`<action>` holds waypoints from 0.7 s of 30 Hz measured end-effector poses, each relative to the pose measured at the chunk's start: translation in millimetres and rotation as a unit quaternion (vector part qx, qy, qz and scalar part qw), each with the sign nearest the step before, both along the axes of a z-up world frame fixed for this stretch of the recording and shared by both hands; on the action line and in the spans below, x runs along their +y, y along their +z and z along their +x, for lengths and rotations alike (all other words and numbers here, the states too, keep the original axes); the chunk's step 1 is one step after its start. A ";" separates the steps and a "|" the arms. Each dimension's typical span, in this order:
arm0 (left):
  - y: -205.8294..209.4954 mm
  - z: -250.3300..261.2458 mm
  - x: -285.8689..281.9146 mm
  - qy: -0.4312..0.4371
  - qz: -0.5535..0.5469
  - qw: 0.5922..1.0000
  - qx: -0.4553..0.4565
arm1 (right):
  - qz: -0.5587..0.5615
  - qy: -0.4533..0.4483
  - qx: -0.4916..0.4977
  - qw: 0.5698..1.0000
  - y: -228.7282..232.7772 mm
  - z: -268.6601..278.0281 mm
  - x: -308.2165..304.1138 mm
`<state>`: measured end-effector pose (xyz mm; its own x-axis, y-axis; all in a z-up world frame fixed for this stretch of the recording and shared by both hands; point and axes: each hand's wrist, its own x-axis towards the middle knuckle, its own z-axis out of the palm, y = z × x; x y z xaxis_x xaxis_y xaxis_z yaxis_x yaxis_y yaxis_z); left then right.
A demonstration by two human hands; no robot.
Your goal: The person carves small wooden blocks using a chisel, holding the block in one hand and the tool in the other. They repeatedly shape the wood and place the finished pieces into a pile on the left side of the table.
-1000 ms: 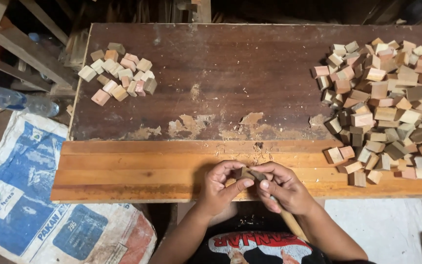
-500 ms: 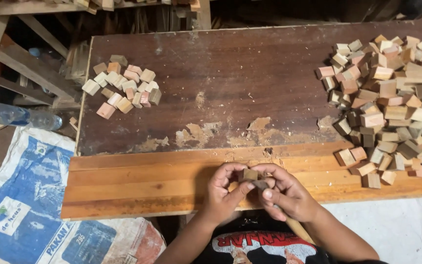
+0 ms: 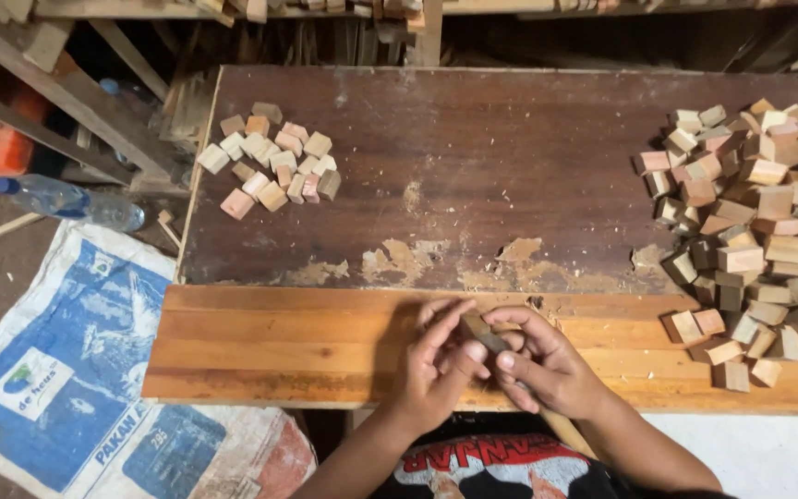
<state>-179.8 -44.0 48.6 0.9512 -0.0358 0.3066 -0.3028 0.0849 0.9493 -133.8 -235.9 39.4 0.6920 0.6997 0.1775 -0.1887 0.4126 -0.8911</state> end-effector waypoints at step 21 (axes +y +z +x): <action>-24.3 -0.1 -16.4 -0.049 -0.093 0.994 -0.002 | -0.044 0.009 0.025 0.999 20.5 -13.9 -21.0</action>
